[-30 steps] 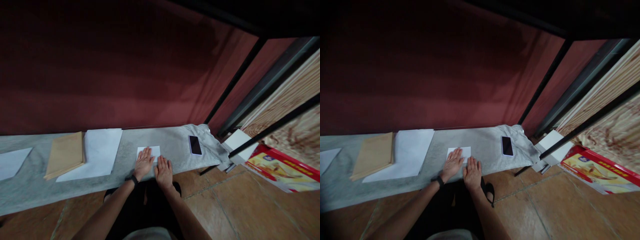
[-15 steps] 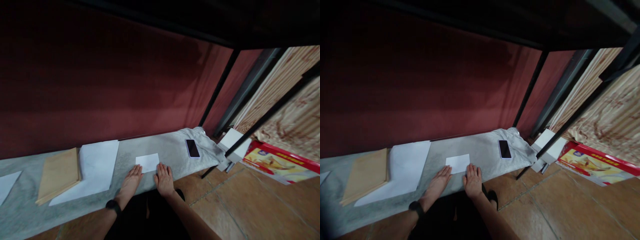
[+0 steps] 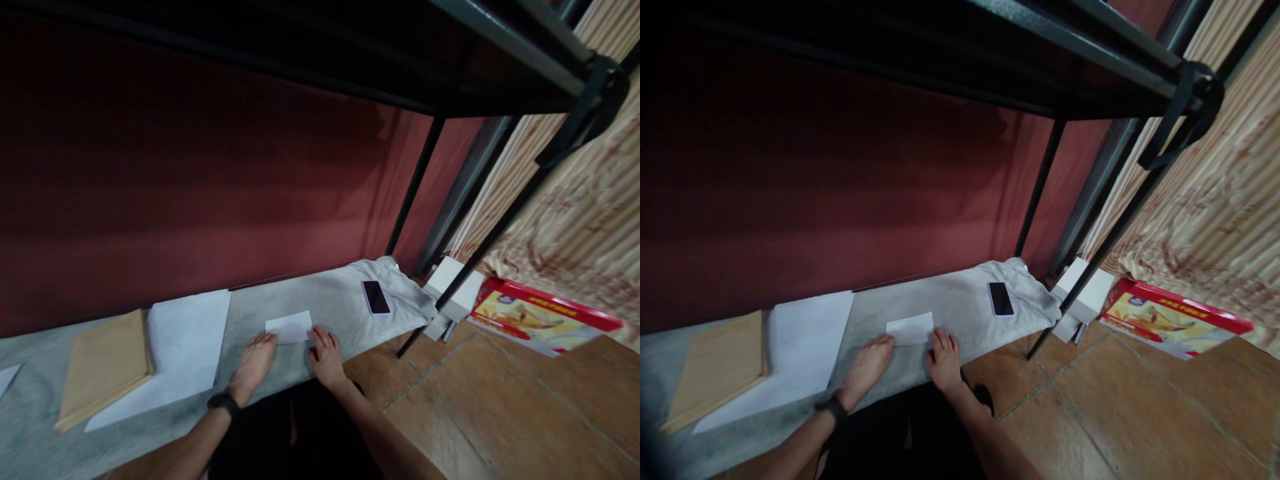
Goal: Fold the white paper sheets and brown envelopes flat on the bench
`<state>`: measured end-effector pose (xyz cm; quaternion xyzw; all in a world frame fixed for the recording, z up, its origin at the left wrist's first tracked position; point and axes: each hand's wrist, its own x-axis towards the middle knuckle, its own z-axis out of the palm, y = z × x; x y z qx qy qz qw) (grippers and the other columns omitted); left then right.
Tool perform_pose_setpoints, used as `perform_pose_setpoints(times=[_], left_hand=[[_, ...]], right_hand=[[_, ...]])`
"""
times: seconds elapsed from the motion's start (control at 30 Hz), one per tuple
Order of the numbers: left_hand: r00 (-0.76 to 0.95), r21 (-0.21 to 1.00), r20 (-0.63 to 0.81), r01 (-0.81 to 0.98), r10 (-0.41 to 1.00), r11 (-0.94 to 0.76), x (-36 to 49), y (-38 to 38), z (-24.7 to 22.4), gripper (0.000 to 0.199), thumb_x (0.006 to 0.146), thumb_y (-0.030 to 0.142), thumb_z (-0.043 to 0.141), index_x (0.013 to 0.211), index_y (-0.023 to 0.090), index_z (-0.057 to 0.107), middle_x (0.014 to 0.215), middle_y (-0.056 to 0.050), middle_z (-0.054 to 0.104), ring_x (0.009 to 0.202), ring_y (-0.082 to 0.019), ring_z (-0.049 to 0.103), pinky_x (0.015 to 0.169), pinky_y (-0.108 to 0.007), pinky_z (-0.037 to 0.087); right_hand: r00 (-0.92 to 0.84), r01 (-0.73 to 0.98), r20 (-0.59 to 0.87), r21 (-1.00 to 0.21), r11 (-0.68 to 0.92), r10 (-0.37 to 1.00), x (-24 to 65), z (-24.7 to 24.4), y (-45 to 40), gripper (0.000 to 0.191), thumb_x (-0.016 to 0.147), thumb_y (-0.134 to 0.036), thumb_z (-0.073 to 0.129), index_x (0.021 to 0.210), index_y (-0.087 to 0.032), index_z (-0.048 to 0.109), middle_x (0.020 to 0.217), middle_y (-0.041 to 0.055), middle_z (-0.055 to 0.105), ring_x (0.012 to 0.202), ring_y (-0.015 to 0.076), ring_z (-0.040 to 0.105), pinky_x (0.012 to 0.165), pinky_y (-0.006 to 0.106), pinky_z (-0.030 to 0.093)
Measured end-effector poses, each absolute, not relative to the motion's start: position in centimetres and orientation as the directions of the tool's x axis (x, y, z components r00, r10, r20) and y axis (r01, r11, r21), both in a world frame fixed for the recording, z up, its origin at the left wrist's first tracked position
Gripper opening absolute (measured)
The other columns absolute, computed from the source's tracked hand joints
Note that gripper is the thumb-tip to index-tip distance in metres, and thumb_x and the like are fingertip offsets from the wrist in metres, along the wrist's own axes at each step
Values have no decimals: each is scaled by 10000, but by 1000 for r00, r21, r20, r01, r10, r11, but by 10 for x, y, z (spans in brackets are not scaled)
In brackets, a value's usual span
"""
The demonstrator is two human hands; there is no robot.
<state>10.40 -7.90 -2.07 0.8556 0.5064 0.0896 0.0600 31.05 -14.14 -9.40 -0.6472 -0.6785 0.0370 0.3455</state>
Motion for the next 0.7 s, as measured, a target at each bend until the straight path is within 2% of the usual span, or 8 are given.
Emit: perform_pose_setpoints(times=[0.1, 0.17, 0.27, 0.33, 0.4, 0.47, 0.57, 0.7], left_hand=[[395, 505, 200, 742, 896, -440, 93, -78, -10, 233, 906, 254, 471, 934, 228, 701, 1031, -72, 756, 1014, -247, 678, 992, -406, 484], [329, 734, 175, 585, 928, -346, 88, -78, -5, 225, 879, 394, 531, 890, 233, 687, 891, -39, 744, 885, -233, 677, 855, -354, 519], [209, 938, 68, 319, 976, -134, 86, -77, 0, 366, 782, 563, 627, 870, 209, 653, 717, 1, 676, 694, -196, 635, 641, -285, 487], [108, 981, 13, 190, 994, -33, 86, -78, -2, 484, 714, 633, 675, 907, 190, 642, 733, 0, 679, 679, -187, 633, 611, -273, 475], [8, 991, -30, 134, 1000, 29, 86, -82, -9, 585, 686, 667, 690, 998, 174, 644, 805, -19, 705, 732, -197, 661, 643, -287, 500], [-47, 987, -84, 136, 995, 90, 84, -90, -21, 639, 715, 642, 685, 1136, 165, 626, 858, -34, 720, 788, -208, 686, 684, -310, 529], [-19, 972, -164, 168, 986, 165, 80, -104, -42, 672, 776, 492, 680, 1343, 165, 529, 810, -14, 705, 762, -194, 704, 688, -314, 547], [-14, 957, -100, 272, 995, 100, 82, -107, -62, 732, 817, 335, 611, 1484, 137, 386, 682, 40, 639, 628, -176, 674, 623, -303, 538]], right_hand=[[114, 711, 398, -673, 205, 910, 324, -81, -131, 514, 855, -139, 555, 1365, -192, 603, 1482, 120, 548, 1343, 223, 535, 1072, 387, 473], [142, 606, 371, -766, 216, 918, 330, -72, -123, 405, 859, -173, 573, 1250, -198, 675, 1432, 110, 594, 1275, 233, 591, 999, 367, 521], [138, 550, 324, -811, 200, 936, 329, -62, -113, 206, 903, -252, 557, 953, -183, 745, 1038, 63, 766, 912, 203, 720, 764, 281, 574], [136, 550, 301, -816, 181, 944, 322, -59, -108, 259, 937, -294, 518, 833, -185, 730, 758, 11, 740, 681, 163, 686, 609, 223, 536], [160, 562, 295, -812, 159, 942, 313, -58, -104, 291, 954, -328, 496, 824, -196, 721, 667, -11, 700, 612, 151, 648, 548, 206, 498], [193, 583, 298, -801, 135, 935, 306, -59, -100, 287, 959, -352, 495, 851, -207, 718, 665, -12, 695, 612, 156, 640, 537, 210, 483], [233, 621, 296, -778, 93, 926, 300, -61, -95, 269, 963, -343, 491, 875, -209, 707, 687, -3, 705, 617, 163, 649, 549, 221, 484], [257, 681, 284, -732, 36, 924, 297, -67, -85, 248, 972, -268, 467, 891, -207, 692, 778, 26, 744, 698, 170, 696, 613, 223, 497]])
